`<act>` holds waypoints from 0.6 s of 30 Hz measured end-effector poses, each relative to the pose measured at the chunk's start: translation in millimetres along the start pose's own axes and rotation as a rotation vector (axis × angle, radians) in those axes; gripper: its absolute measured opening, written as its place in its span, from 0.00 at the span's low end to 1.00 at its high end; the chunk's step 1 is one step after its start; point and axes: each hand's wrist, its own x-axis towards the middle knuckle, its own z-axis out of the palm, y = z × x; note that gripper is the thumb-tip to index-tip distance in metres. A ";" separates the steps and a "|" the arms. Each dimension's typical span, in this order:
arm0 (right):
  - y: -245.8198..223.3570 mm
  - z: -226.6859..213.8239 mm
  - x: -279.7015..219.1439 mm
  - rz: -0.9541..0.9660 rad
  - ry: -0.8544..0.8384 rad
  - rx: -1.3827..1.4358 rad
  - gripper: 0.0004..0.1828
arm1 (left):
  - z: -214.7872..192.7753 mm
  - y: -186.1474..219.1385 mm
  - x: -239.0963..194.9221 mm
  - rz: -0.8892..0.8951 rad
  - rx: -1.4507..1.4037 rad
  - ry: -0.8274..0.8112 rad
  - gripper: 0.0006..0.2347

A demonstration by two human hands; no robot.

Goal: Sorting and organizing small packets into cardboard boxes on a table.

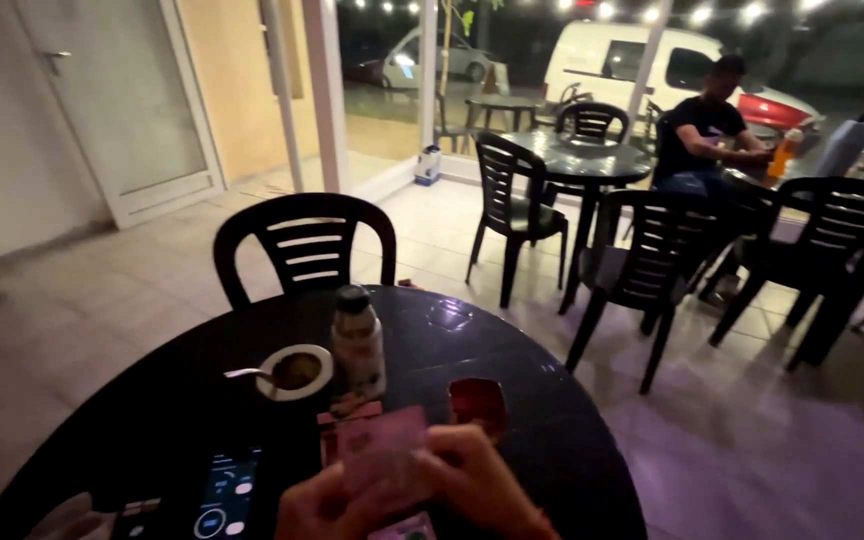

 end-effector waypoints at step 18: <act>-58.2 -30.4 16.0 0.123 0.089 0.013 0.11 | 1.9 23.3 2.8 0.111 -0.221 0.063 0.08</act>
